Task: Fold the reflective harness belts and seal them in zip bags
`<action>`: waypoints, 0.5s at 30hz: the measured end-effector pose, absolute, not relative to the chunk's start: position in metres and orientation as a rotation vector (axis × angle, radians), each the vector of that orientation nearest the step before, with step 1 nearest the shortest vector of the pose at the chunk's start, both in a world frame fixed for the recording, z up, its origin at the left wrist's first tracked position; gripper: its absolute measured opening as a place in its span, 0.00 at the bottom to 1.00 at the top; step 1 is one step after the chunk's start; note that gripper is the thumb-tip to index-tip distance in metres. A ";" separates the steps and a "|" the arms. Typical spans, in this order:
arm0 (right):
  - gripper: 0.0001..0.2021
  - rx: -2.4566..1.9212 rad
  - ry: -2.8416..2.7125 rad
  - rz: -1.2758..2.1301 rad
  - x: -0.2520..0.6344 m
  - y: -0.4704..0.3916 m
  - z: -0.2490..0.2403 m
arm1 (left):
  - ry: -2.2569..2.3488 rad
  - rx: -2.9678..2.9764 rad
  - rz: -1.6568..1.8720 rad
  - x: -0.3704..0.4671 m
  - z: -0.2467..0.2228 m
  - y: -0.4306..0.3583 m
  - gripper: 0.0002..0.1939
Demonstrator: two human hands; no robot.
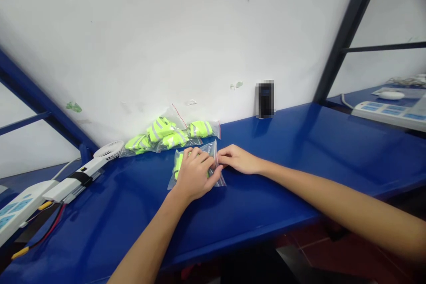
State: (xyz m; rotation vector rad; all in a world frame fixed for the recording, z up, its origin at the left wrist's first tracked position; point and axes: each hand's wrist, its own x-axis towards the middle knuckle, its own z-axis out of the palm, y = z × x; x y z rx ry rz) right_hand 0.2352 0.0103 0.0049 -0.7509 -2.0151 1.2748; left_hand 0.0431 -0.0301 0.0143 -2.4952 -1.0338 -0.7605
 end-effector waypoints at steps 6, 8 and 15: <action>0.09 -0.717 -1.902 1.446 0.233 0.009 0.004 | -1.176 -2.546 -0.749 0.041 0.015 -0.028 0.15; 0.11 -0.710 -1.871 1.500 0.233 0.009 0.003 | -1.191 -2.576 -0.735 0.041 0.016 -0.028 0.14; 0.14 -0.719 -1.905 1.472 0.233 0.010 0.001 | -1.236 -2.682 -0.740 0.038 0.020 -0.030 0.13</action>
